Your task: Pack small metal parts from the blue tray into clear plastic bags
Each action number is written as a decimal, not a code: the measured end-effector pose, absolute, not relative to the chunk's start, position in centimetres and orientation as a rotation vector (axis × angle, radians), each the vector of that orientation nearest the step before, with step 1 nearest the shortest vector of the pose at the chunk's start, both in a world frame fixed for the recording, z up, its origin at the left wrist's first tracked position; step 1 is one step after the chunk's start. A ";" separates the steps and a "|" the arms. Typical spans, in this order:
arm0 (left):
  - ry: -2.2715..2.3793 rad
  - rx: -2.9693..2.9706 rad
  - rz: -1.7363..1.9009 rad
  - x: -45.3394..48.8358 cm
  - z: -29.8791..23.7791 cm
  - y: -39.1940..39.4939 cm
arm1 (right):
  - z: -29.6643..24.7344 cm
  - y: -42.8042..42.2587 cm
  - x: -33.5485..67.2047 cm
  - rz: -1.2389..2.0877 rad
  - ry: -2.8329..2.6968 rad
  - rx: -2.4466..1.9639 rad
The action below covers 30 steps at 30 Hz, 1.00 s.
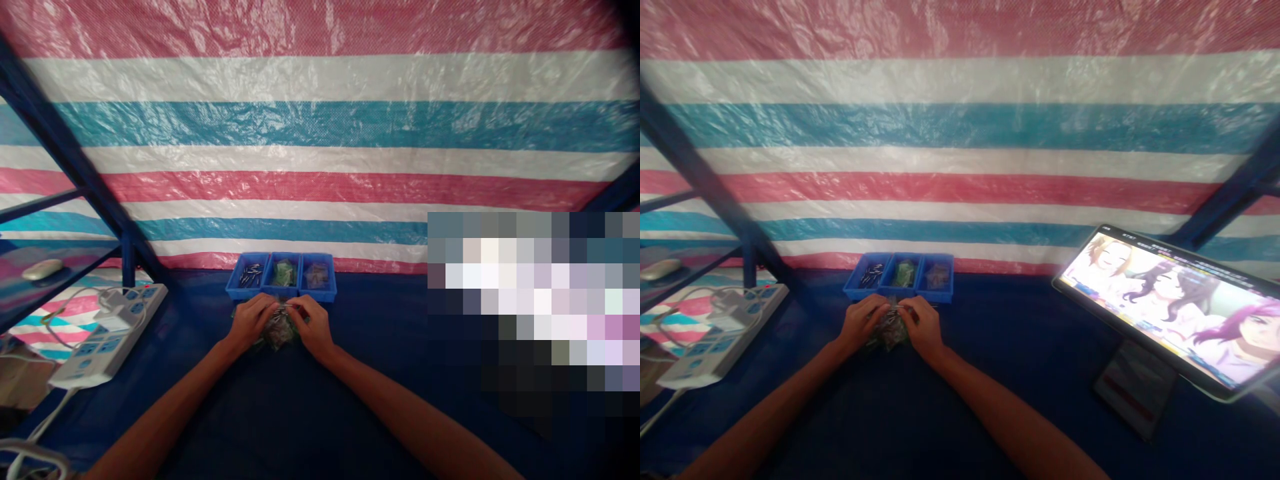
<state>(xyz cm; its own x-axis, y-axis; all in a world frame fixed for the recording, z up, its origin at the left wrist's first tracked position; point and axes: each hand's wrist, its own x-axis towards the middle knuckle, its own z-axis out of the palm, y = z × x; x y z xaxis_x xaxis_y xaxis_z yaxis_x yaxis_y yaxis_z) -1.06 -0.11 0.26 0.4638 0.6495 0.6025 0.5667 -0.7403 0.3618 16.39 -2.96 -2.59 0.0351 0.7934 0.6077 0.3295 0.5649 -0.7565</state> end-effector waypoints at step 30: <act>1.033 2.631 1.339 -0.7 0.6 -0.8 | -2.7 -2.7 16.3 0.468 -1.636 -0.945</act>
